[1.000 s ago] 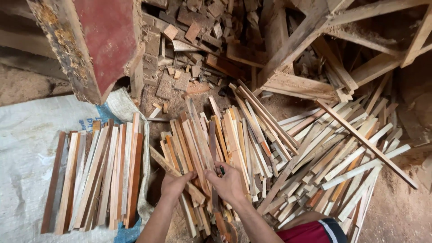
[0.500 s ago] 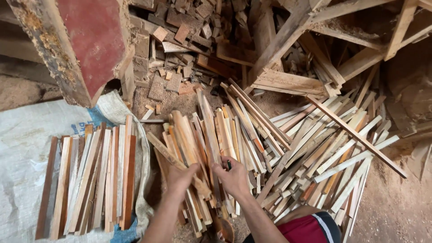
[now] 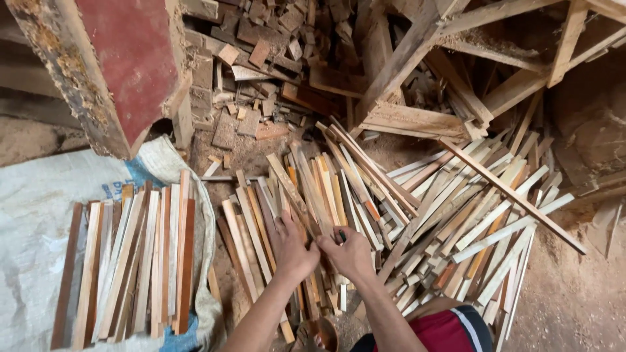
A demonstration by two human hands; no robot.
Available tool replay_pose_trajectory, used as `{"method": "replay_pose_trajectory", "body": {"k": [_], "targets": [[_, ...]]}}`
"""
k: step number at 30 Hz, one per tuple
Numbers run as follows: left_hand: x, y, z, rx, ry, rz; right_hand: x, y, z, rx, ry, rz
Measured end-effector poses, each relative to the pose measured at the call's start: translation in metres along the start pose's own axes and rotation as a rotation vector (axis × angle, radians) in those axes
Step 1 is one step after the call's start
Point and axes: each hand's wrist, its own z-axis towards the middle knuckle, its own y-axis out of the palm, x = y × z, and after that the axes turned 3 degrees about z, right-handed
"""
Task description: Sorting thin wood strips by inspecting and placing them into organized piles.
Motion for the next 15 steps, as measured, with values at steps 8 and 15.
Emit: {"method": "replay_pose_trajectory", "body": {"k": [8,15], "targets": [[-0.043,-0.001,0.009,0.108,0.012,-0.223,-0.037,0.002,-0.038,-0.109,-0.208,0.150],[-0.188,0.021,0.102,0.644,-0.214,-0.124,-0.034,0.003,-0.033,-0.225,-0.063,-0.129]]}}
